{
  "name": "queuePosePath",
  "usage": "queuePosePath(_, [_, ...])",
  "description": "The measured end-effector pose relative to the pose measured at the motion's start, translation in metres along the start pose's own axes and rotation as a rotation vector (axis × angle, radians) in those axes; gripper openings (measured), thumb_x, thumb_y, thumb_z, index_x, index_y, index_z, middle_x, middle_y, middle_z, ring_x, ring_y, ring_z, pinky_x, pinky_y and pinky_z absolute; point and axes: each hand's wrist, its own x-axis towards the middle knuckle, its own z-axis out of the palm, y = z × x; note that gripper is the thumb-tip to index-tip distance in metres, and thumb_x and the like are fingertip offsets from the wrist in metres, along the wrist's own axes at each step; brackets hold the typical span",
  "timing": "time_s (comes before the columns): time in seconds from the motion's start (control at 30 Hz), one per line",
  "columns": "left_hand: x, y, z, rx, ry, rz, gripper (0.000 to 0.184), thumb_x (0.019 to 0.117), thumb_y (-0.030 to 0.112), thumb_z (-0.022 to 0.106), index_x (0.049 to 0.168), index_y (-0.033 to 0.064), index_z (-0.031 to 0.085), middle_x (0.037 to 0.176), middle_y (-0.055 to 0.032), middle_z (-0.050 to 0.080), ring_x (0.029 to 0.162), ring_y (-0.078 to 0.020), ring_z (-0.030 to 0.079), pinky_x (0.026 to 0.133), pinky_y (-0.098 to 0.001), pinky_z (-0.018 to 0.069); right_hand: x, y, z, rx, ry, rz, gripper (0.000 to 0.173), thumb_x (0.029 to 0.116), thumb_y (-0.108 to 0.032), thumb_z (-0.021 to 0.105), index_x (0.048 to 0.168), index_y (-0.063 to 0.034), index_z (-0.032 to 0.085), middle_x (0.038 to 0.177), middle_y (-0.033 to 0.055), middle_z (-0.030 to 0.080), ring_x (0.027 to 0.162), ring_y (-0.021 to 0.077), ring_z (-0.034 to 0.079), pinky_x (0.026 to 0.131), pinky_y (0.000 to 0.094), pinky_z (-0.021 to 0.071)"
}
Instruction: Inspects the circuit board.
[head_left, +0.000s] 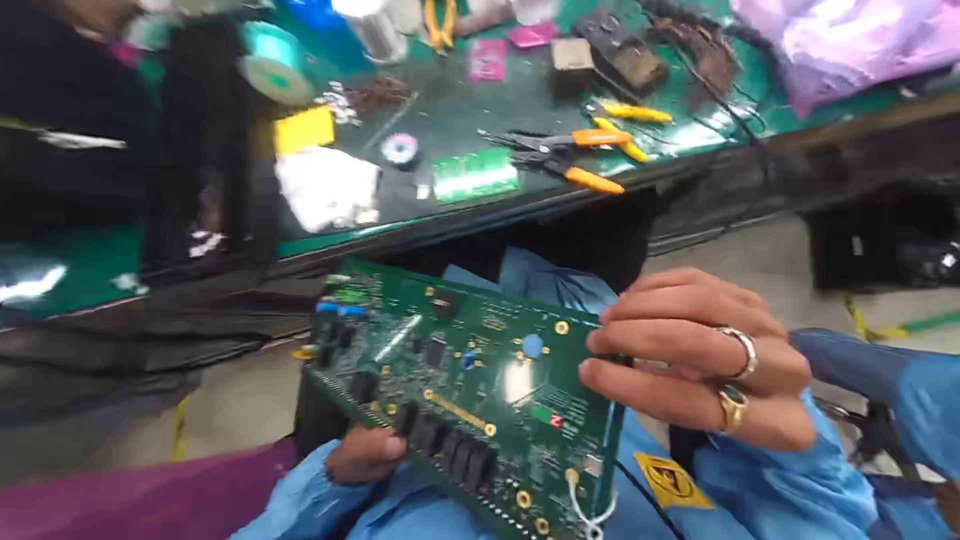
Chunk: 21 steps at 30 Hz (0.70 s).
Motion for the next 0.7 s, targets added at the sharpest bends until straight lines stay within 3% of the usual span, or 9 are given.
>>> queuePosePath(0.1, [0.018, 0.014, 0.022, 0.060, 0.048, 0.020, 0.032, 0.0977, 0.020, 0.068, 0.130, 0.0201, 0.070, 0.126, 0.0092, 0.072, 0.117, -0.0011, 0.065, 0.105, -0.0232, 0.0511, -0.004, -0.004, -0.002, 0.038, 0.058, 0.005, 0.009, 0.0979, -0.006, 0.065, 0.105, -0.0051, 0.070, 0.105, 0.0136, 0.073, 0.103, 0.0246, 0.070, 0.089, 0.0382, 0.0580])
queuePosePath(0.17, [-0.002, 0.011, 0.016, 0.207, 0.094, 0.078, 0.030, 0.1005, 0.024, 0.064, 0.130, 0.0195, 0.070, 0.126, 0.0087, 0.072, 0.118, -0.0009, 0.065, 0.104, -0.0226, 0.0504, -0.009, -0.008, -0.001, 0.086, 0.110, 0.010, 0.003, 0.0967, -0.004, 0.066, 0.098, -0.0023, 0.069, 0.102, 0.0153, 0.074, 0.102, 0.0265, 0.071, 0.087, 0.0386, 0.0592])
queuePosePath(0.27, [-0.014, 0.011, -0.014, 0.343, -0.106, 0.054, 0.037, 0.1046, 0.027, 0.059, 0.141, 0.0217, 0.062, 0.138, 0.0106, 0.065, 0.128, -0.0009, 0.058, 0.110, -0.0235, 0.0465, -0.018, -0.014, -0.007, 0.111, 0.149, 0.038, 0.004, 0.0965, -0.003, 0.067, 0.096, -0.0018, 0.070, 0.103, 0.0157, 0.073, 0.107, 0.0278, 0.070, 0.091, 0.0386, 0.0593])
queuePosePath(0.33, [0.005, 0.025, 0.027, 0.360, 0.005, 0.023, 0.031, 0.1031, 0.029, 0.060, 0.133, 0.0245, 0.069, 0.130, 0.0166, 0.069, 0.122, 0.0061, 0.060, 0.107, -0.0167, 0.0460, -0.022, -0.017, -0.004, 0.126, 0.193, 0.062, 0.003, 0.0965, -0.004, 0.066, 0.095, -0.0027, 0.069, 0.103, 0.0138, 0.073, 0.107, 0.0269, 0.071, 0.092, 0.0377, 0.0599])
queuePosePath(0.4, [0.016, 0.027, 0.042, 0.394, -0.010, 0.030, 0.030, 0.1059, 0.030, 0.055, 0.132, 0.0250, 0.069, 0.130, 0.0199, 0.068, 0.122, 0.0102, 0.057, 0.106, -0.0129, 0.0437, -0.025, -0.020, -0.002, 0.115, 0.238, 0.070, 0.006, 0.0962, -0.004, 0.066, 0.091, -0.0032, 0.066, 0.101, 0.0124, 0.073, 0.105, 0.0264, 0.072, 0.090, 0.0369, 0.0609])
queuePosePath(0.6, [0.028, 0.016, 0.047, 0.189, 0.008, 0.011, 0.030, 0.1031, 0.029, 0.059, 0.129, 0.0246, 0.072, 0.124, 0.0175, 0.072, 0.117, 0.0088, 0.062, 0.103, -0.0131, 0.0465, -0.026, -0.023, 0.003, 0.132, 0.278, 0.088, 0.006, 0.0971, -0.003, 0.065, 0.092, -0.0014, 0.067, 0.100, 0.0127, 0.073, 0.104, 0.0254, 0.072, 0.089, 0.0357, 0.0614])
queuePosePath(0.7, [0.028, 0.006, 0.034, 0.093, -0.078, 0.027, 0.031, 0.1055, 0.029, 0.056, 0.133, 0.0244, 0.069, 0.128, 0.0162, 0.070, 0.120, 0.0073, 0.060, 0.104, -0.0141, 0.0468, -0.027, -0.023, 0.005, 0.126, 0.302, 0.086, 0.007, 0.0969, -0.003, 0.065, 0.091, -0.0011, 0.068, 0.097, 0.0127, 0.073, 0.101, 0.0264, 0.073, 0.086, 0.0366, 0.0628])
